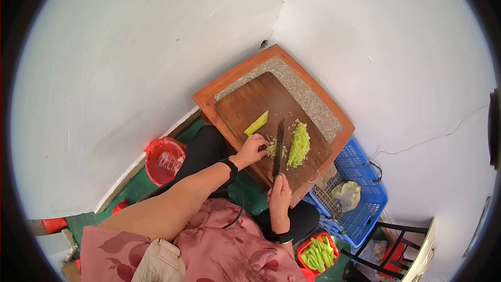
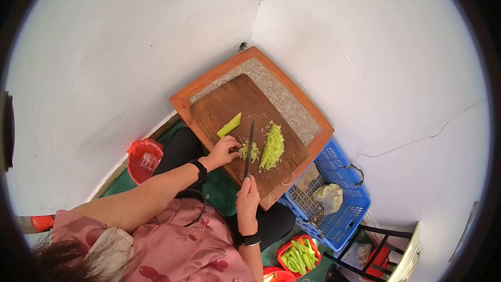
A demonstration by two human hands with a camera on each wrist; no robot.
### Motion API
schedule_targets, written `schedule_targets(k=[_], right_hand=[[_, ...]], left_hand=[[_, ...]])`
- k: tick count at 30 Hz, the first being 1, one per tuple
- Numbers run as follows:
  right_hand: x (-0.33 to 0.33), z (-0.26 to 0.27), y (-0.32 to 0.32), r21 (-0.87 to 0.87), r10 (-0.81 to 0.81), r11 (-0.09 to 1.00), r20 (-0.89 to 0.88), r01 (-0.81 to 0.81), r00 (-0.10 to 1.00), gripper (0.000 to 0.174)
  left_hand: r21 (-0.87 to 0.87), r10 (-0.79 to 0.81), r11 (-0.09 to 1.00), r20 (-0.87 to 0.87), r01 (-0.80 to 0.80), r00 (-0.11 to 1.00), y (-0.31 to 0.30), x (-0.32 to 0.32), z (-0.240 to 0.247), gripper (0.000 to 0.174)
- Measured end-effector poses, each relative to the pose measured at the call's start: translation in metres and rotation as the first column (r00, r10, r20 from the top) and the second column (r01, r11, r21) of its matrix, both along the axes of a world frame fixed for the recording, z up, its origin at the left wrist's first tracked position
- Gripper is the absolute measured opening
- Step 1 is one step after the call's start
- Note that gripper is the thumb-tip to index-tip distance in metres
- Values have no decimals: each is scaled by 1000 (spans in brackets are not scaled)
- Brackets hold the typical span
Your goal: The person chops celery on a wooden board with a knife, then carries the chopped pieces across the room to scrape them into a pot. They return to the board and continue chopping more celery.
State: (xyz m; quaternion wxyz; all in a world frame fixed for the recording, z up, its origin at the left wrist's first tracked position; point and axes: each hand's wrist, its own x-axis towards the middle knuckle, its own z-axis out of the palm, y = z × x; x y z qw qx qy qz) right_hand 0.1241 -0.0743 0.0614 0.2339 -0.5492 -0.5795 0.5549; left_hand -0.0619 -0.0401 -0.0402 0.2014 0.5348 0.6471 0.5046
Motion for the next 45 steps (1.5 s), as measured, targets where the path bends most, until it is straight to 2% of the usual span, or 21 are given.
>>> schedule_targets(k=[3, 6, 10, 15, 21, 25, 31, 34, 37, 39, 40, 45], right_hand=[[-2, -3, 1, -3, 25, 1000, 9, -25, 1000, 41], [-3, -2, 4, -19, 31, 999, 23, -31, 999, 42], [-1, -1, 0, 25, 32, 999, 41, -33, 999, 42], [1, -6, 3, -6, 42, 999, 32, -42, 999, 41], [0, -3, 1, -19, 47, 999, 16, -46, 999, 42], [-3, -3, 0, -45, 26, 999, 28, -24, 999, 41], [-3, -9, -6, 67, 84, 994, 48, -87, 995, 40], [-3, 9, -3, -63, 49, 997, 14, -48, 999, 40], [1, 8, -4, -75, -8, 997, -46, 4, 999, 40], [3, 5, -2, -4, 13, 1000, -17, -13, 1000, 40], [4, 3, 0, 33, 22, 999, -2, -22, 1000, 40], [11, -5, 9, -26, -45, 999, -27, 44, 999, 39]], left_hand=[[24, -8, 1000, -88, 10, 996, -3, 2, 1, 29], [-45, -26, 999, -124, 20, 992, -4, 2, 1, 27], [-20, 10, 1000, -105, -12, 994, 0, 2, -5, 22], [27, 64, 998, -82, -62, 995, 4, 5, -8, 16], [-52, 38, 998, -31, -40, 999, 4, 1, -8, 14], [-1, 34, 999, -74, -34, 997, 2, 0, -7, 14], [32, 63, 998, -50, -61, 997, -5, 3, -5, 14], [14, 59, 998, -20, -59, 998, -7, 3, -6, 13], [7, 47, 999, -2, -47, 999, -9, 3, -2, 14], [15, 31, 999, 25, -31, 999, -14, 4, 3, 17], [26, 33, 999, -7, -33, 999, -17, 5, 7, 19], [119, 88, 991, -186, -66, 979, -25, -4, 18, 26]])
